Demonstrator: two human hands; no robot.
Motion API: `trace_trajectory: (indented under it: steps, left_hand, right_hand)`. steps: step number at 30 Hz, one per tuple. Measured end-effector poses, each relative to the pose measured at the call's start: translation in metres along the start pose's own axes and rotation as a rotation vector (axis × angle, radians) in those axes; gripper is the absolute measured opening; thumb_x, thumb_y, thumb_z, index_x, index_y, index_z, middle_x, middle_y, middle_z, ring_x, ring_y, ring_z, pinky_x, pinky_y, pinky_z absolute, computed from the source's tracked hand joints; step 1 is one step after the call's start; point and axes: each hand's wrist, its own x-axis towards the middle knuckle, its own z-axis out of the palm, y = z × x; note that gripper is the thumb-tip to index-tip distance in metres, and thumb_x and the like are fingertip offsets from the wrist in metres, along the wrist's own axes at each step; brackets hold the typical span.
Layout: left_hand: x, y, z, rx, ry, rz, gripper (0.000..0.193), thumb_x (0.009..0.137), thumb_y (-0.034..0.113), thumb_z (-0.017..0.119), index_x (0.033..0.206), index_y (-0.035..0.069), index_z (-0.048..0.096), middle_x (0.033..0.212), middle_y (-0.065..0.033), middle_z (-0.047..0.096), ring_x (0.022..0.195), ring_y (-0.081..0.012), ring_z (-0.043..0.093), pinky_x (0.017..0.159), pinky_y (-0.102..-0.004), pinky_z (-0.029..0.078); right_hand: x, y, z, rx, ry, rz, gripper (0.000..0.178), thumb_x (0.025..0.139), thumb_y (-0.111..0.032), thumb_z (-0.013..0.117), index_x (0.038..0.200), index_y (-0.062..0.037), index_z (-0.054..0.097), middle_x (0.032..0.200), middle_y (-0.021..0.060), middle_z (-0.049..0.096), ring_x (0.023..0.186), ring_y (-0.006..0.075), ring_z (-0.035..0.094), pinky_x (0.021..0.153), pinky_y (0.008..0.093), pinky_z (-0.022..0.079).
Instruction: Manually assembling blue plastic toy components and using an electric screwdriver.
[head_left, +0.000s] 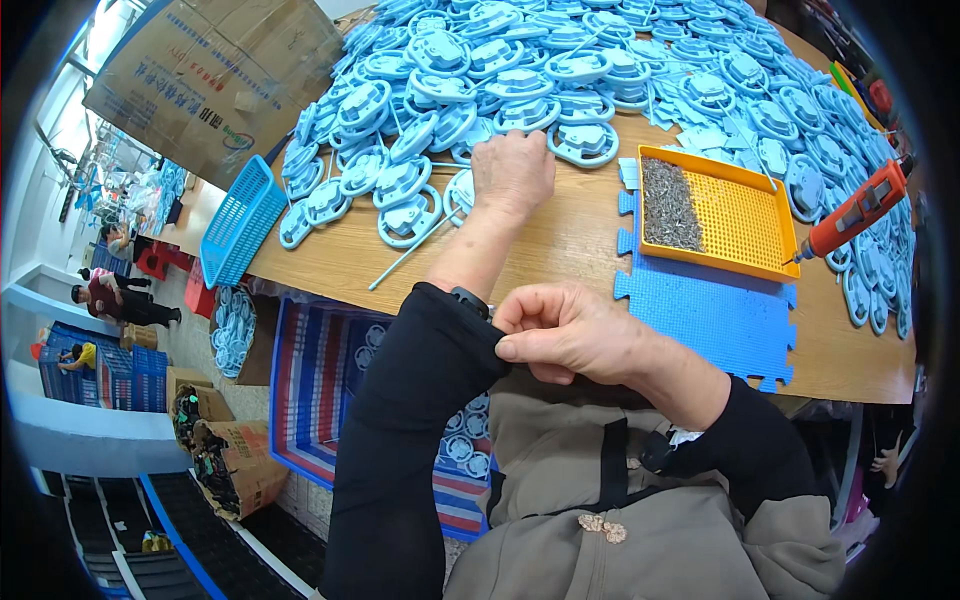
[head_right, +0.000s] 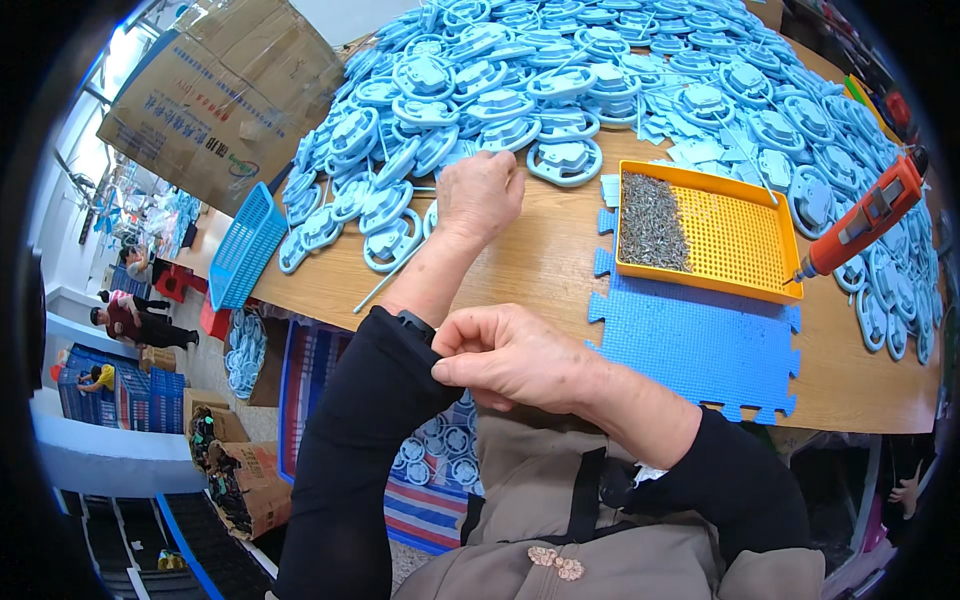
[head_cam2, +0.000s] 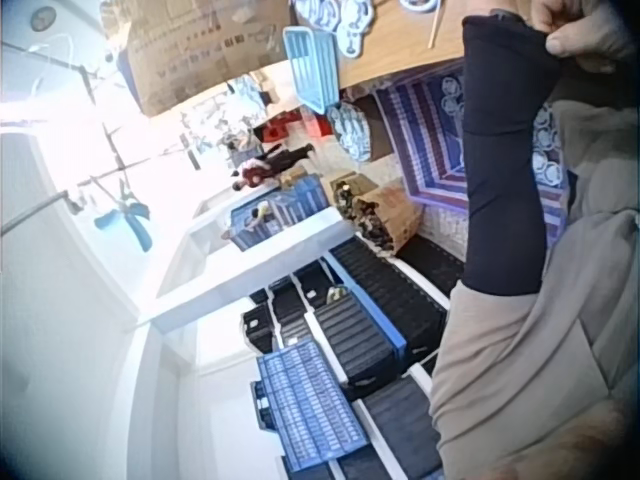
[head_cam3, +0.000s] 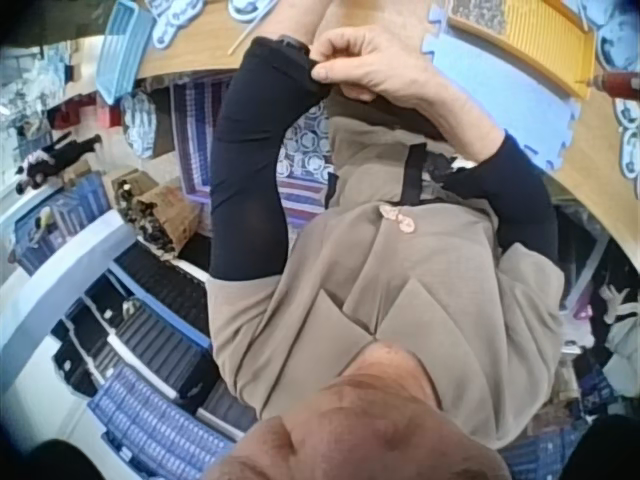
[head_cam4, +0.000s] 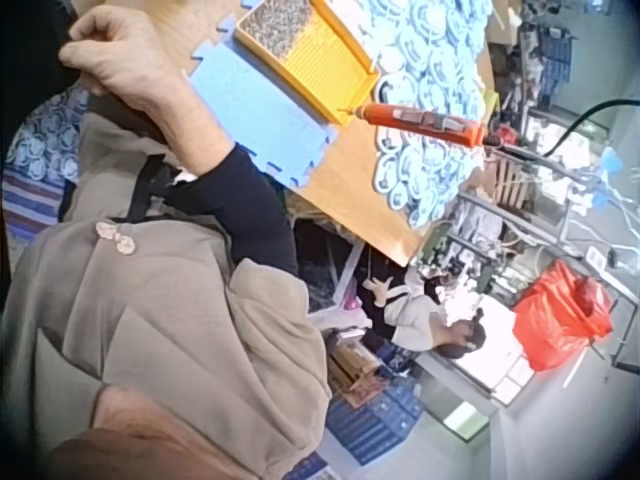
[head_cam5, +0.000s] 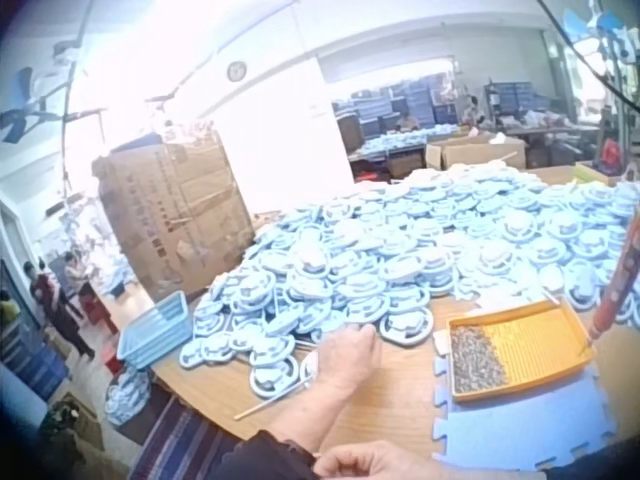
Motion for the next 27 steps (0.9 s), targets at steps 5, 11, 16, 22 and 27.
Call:
trace_trajectory:
  steps: [5,11,16,22,27]
  left_hand:
    - [0.002,0.007,0.007,0.085,-0.034,0.113,0.013,0.081,0.022,0.063,0.081,0.010,0.069,0.082,-0.0102,0.067,0.079,-0.0280,0.066,0.072,-0.0430,0.047]
    - [-0.002,0.018,0.017,0.168,-0.066,0.166,0.010,0.081,0.020,0.064,0.083,0.011,0.067,0.082,-0.0097,0.065,0.081,-0.0271,0.064,0.073,-0.0424,0.047]
    - [-0.013,0.041,0.023,0.177,0.169,0.320,0.015,0.079,0.023,0.066,0.090,0.012,0.067,0.097,-0.0097,0.064,0.096,-0.0247,0.060,0.081,-0.0394,0.041]
    - [-0.006,0.067,0.015,0.286,-0.165,0.435,0.022,0.082,0.031,0.062,0.087,0.011,0.068,0.091,-0.0111,0.065,0.093,-0.0254,0.060,0.079,-0.0397,0.039]
    - [-0.013,0.073,0.023,0.465,-0.366,0.519,0.027,0.083,0.033,0.058,0.091,0.010,0.069,0.087,-0.0092,0.064,0.091,-0.0244,0.058,0.077,-0.0427,0.035]
  right_hand:
    - [0.005,-0.013,-0.005,0.066,-0.026,0.087,0.012,0.089,-0.015,0.065,0.095,-0.0053,0.062,0.065,-0.0045,0.053,0.048,0.0033,0.041,0.041,0.0205,0.027]
    - [0.027,-0.038,-0.008,0.067,0.012,-0.103,0.010,0.089,-0.016,0.065,0.091,-0.0070,0.063,0.061,-0.0041,0.047,0.045,0.0051,0.038,0.039,0.0220,0.025]
    - [0.045,-0.059,-0.001,-0.049,0.182,-0.046,0.019,0.086,-0.010,0.065,0.104,-0.0049,0.064,0.068,-0.0026,0.049,0.049,0.0052,0.037,0.043,0.0213,0.027]
    - [0.045,-0.080,0.008,-1.074,0.383,-0.142,0.030,0.075,-0.015,0.066,0.105,-0.0176,0.069,0.082,0.0097,0.065,0.075,0.0241,0.060,0.074,0.0358,0.044]
    - [0.040,-0.094,0.017,-1.569,0.118,0.063,0.028,0.071,-0.009,0.060,0.096,-0.0133,0.072,0.095,0.0207,0.068,0.097,0.0408,0.062,0.089,0.0488,0.043]
